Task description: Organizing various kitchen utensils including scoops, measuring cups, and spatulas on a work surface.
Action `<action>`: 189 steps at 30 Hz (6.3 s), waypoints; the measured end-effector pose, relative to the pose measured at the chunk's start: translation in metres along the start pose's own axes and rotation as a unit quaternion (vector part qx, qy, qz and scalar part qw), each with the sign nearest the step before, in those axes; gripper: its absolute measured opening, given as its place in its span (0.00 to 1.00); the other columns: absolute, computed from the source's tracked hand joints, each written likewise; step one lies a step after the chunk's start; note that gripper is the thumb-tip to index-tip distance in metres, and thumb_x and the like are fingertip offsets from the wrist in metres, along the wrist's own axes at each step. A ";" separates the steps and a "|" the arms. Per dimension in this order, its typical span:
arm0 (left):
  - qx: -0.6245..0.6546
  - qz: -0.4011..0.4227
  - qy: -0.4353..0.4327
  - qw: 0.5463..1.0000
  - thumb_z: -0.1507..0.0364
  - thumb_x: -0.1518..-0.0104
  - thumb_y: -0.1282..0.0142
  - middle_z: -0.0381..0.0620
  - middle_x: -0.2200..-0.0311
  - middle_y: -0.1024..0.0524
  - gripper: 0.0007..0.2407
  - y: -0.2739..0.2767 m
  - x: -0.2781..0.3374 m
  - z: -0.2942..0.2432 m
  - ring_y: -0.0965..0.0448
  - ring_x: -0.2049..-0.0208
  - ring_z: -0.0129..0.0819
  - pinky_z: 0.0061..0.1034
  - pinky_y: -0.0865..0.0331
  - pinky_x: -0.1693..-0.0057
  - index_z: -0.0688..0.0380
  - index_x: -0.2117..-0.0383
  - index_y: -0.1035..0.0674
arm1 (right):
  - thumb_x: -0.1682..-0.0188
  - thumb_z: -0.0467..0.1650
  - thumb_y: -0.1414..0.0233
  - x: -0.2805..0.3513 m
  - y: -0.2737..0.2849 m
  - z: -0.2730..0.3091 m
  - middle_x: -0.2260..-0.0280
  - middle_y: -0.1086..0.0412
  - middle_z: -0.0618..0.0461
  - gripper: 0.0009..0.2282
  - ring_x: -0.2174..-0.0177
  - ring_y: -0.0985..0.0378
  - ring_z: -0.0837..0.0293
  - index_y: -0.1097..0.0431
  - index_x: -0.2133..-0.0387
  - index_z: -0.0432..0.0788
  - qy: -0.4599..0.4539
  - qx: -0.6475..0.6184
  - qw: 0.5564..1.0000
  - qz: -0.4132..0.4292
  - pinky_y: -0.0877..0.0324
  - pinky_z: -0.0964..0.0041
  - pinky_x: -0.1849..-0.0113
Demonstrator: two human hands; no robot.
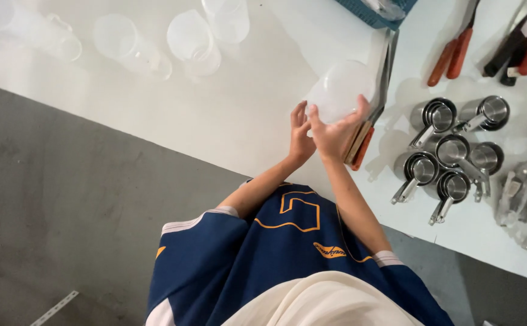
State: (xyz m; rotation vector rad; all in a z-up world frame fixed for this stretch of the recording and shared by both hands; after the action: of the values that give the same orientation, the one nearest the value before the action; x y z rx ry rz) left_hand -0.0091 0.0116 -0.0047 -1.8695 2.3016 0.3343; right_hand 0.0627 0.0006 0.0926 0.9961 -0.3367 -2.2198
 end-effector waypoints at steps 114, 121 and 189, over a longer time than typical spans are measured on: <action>0.472 -0.143 0.285 0.822 0.59 0.37 0.46 0.47 0.45 0.25 0.21 0.148 -0.141 -0.012 0.22 0.48 0.43 0.46 0.24 0.48 0.58 0.43 0.28 | 0.36 0.24 0.53 0.067 0.148 -0.091 0.70 0.27 0.43 0.08 0.69 0.22 0.56 0.25 0.55 0.30 -0.356 -0.313 0.875 0.096 0.27 0.65 0.61; 0.451 -0.164 0.271 0.835 0.76 0.41 0.33 0.35 0.71 0.31 0.13 0.134 -0.105 0.064 0.28 0.65 0.28 0.38 0.27 0.56 0.49 0.73 0.31 | 0.45 0.21 0.53 0.037 0.139 -0.049 0.60 0.24 0.48 0.11 0.63 0.21 0.59 0.27 0.51 0.32 -0.309 -0.323 0.888 0.107 0.25 0.66 0.61; -0.107 -0.026 0.053 0.993 0.71 0.51 0.26 0.54 0.29 0.45 0.20 0.152 0.010 -0.032 0.38 0.31 0.55 0.48 0.33 0.32 0.58 0.54 0.23 | 0.40 0.46 0.53 -0.072 0.119 0.077 0.31 0.46 0.49 0.30 0.28 0.55 0.57 0.42 0.30 0.40 -0.215 -0.702 0.659 0.166 0.63 0.51 0.29</action>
State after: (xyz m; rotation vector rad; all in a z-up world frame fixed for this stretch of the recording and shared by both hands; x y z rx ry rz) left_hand -0.1592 0.0232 0.0348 -2.0912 2.3608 0.5048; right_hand 0.0968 -0.0422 0.2416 -0.4364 0.8730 -1.5687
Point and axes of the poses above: each hand's wrist, its own x-axis away from the middle knuckle, its own y-axis out of the back of the hand, z = x × y, the point moved 1 cm from there along -x, towards the middle knuckle
